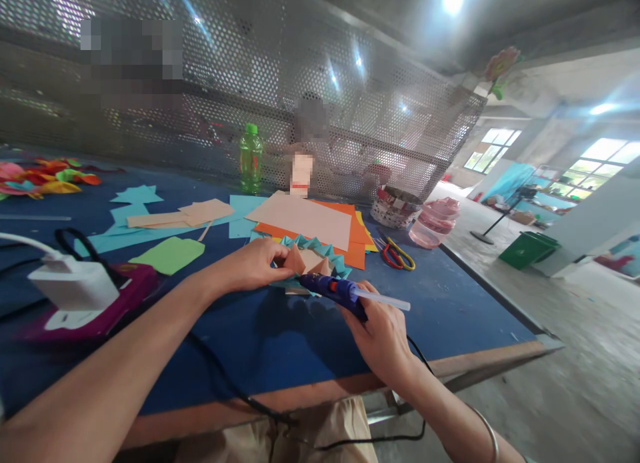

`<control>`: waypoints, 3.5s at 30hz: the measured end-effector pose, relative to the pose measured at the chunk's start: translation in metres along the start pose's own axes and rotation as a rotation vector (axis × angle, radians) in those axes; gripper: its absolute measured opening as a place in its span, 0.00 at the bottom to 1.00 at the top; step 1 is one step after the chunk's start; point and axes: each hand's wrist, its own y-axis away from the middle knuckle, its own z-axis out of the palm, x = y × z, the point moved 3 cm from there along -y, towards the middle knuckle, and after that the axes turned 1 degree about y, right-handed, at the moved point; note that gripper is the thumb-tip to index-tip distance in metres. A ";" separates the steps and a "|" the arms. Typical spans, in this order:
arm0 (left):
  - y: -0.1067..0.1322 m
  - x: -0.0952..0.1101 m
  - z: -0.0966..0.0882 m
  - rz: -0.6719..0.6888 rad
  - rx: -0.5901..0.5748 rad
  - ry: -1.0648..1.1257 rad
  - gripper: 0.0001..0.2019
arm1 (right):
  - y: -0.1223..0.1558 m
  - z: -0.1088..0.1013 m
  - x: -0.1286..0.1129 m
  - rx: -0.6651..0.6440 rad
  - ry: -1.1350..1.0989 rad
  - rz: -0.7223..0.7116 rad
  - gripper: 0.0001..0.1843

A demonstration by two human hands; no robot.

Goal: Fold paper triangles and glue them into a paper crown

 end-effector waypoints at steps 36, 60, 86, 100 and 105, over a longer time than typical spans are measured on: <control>-0.005 -0.005 0.009 0.065 0.081 -0.018 0.06 | 0.034 -0.073 0.154 0.435 -1.349 1.079 0.13; -0.001 0.001 0.008 0.054 0.029 -0.117 0.24 | 0.045 -0.079 0.185 0.420 -1.386 1.172 0.05; -0.004 -0.008 0.003 0.177 0.179 -0.239 0.20 | 0.044 -0.081 0.226 0.361 -1.051 1.192 0.03; -0.003 -0.019 -0.016 0.098 0.111 -0.167 0.11 | 0.041 -0.084 0.223 0.308 -0.829 1.102 0.06; -0.002 -0.021 -0.018 0.072 0.101 -0.163 0.10 | 0.047 -0.094 0.230 0.272 -0.478 1.076 0.06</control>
